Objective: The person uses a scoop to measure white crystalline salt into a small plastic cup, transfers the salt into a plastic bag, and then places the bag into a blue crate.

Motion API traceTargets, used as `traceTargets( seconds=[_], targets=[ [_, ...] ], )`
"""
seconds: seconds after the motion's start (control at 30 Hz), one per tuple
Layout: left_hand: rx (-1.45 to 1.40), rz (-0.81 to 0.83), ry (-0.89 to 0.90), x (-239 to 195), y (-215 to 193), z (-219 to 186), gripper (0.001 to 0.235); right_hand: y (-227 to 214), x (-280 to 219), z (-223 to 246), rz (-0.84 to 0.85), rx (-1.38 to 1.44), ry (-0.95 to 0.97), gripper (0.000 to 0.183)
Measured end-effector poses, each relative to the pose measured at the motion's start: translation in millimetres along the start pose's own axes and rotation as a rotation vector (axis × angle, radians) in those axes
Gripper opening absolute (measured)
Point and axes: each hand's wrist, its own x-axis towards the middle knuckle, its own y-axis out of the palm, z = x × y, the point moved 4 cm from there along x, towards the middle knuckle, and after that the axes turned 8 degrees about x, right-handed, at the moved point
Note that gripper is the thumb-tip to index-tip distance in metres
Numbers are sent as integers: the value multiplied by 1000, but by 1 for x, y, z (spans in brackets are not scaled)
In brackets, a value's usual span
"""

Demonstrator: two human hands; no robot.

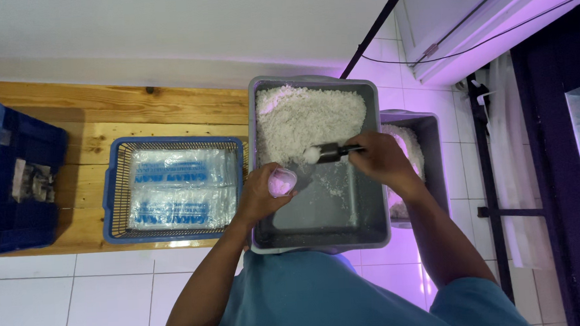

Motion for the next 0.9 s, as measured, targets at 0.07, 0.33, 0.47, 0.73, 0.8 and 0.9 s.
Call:
traceTargets(
  seconds=[0.07,0.33,0.47,0.73,0.8,0.9],
  targets=[
    [5,0,0,0,2,3,67,5,0,13,8,-49,-116,32],
    [23,87,-65,1,6,7,69,51,-10,89,26,-401,-543,17],
    [11,101,-96,2,4,6,69,54,-20,90,-55,-551,-669,12],
    [18,36,-61,1,5,7,67,71,-9,-37,20,-279,3,41],
    [18,30,-49,2,4,5,69,104,-8,-96,117,-239,319,44],
    [-17,41,-53,1,8,13,69,145,-14,-135,157,-122,419,43]
  ],
)
